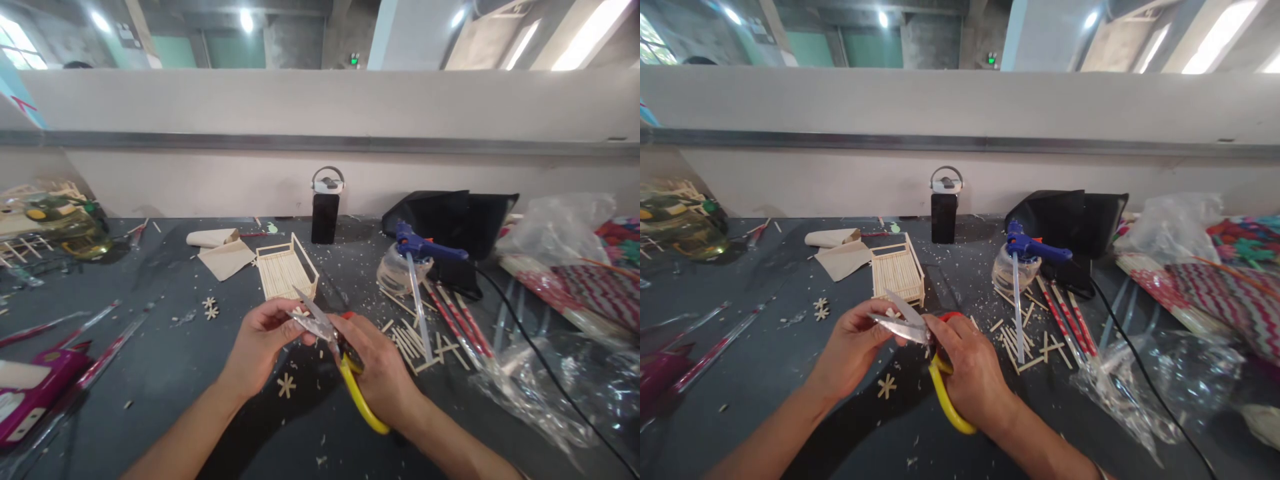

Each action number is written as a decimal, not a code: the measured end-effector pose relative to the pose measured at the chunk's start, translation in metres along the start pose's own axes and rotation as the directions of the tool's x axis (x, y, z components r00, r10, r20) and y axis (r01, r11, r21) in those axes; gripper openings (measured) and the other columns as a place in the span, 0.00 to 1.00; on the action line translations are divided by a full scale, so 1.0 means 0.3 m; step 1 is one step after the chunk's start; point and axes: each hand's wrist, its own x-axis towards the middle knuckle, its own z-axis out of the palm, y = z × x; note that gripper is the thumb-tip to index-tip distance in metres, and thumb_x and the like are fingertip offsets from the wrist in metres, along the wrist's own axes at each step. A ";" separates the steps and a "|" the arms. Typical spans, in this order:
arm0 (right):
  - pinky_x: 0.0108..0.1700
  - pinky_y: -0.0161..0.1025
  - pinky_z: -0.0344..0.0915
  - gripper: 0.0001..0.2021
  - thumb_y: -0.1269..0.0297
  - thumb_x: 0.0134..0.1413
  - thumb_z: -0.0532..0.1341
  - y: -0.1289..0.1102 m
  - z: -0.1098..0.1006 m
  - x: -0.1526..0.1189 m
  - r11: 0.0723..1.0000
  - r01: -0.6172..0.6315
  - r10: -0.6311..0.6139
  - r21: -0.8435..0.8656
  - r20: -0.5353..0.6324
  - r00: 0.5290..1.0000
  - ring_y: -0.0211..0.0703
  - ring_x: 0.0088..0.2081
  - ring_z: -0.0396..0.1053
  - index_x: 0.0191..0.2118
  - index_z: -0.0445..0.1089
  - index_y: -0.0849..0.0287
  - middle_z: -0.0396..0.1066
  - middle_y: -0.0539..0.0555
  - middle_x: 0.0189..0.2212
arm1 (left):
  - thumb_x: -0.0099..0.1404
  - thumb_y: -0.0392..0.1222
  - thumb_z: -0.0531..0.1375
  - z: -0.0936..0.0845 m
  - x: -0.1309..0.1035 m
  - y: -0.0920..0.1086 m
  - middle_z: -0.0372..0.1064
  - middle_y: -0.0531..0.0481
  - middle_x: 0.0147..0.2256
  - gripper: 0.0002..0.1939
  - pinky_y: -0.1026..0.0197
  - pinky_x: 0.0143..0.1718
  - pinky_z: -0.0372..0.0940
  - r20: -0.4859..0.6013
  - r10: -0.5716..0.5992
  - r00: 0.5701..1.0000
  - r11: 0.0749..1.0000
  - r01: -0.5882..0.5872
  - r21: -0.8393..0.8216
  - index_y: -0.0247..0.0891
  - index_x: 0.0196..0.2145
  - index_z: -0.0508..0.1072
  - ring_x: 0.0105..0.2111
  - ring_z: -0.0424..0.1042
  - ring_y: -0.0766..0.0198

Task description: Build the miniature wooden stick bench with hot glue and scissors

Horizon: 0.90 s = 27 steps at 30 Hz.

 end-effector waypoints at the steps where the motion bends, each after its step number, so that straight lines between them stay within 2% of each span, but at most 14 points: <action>1: 0.42 0.48 0.68 0.24 0.76 0.53 0.57 -0.001 0.000 0.001 1.000 0.003 -0.003 -0.014 0.005 1.000 0.51 0.41 0.68 0.56 0.62 0.57 0.69 0.58 0.39 | 0.56 0.33 0.67 -0.001 0.000 -0.001 0.77 0.52 0.31 0.06 0.66 0.32 0.68 0.005 -0.006 1.000 1.000 0.006 -0.007 0.39 0.34 0.78 0.27 0.75 0.67; 8: 0.42 0.49 0.69 0.29 0.79 0.47 0.57 -0.005 -0.005 0.004 0.997 -0.009 0.011 -0.079 0.035 0.999 0.51 0.40 0.68 0.58 0.62 0.57 0.69 0.59 0.39 | 0.57 0.33 0.67 0.002 -0.002 0.000 0.76 0.51 0.28 0.03 0.65 0.33 0.69 0.040 -0.046 0.998 0.998 0.044 0.048 0.37 0.31 0.78 0.27 0.76 0.65; 13: 0.41 0.50 0.69 0.31 0.81 0.45 0.56 -0.007 -0.004 -0.001 0.994 0.009 -0.004 -0.109 0.046 0.999 0.52 0.39 0.67 0.58 0.62 0.60 0.68 0.60 0.38 | 0.58 0.34 0.67 0.002 -0.007 0.000 0.76 0.51 0.27 0.02 0.66 0.34 0.68 0.049 -0.027 0.998 0.994 0.022 0.106 0.36 0.31 0.78 0.28 0.75 0.66; 20: 0.45 0.53 0.68 0.30 0.81 0.48 0.56 -0.017 -0.001 -0.004 0.997 -0.011 0.016 -0.070 0.072 0.997 0.52 0.42 0.66 0.59 0.60 0.59 0.68 0.60 0.40 | 0.56 0.34 0.67 0.014 -0.012 -0.001 0.75 0.51 0.28 0.03 0.66 0.31 0.69 -0.003 0.011 1.000 0.992 -0.011 0.124 0.37 0.31 0.79 0.27 0.74 0.67; 27: 0.46 0.51 0.69 0.30 0.82 0.45 0.54 -0.013 0.003 -0.006 0.997 -0.017 0.024 -0.075 0.091 0.996 0.52 0.42 0.66 0.58 0.61 0.61 0.67 0.61 0.41 | 0.56 0.35 0.67 0.011 -0.022 -0.005 0.74 0.52 0.27 0.04 0.67 0.30 0.68 -0.023 0.027 0.999 0.977 -0.022 0.213 0.37 0.32 0.79 0.26 0.73 0.68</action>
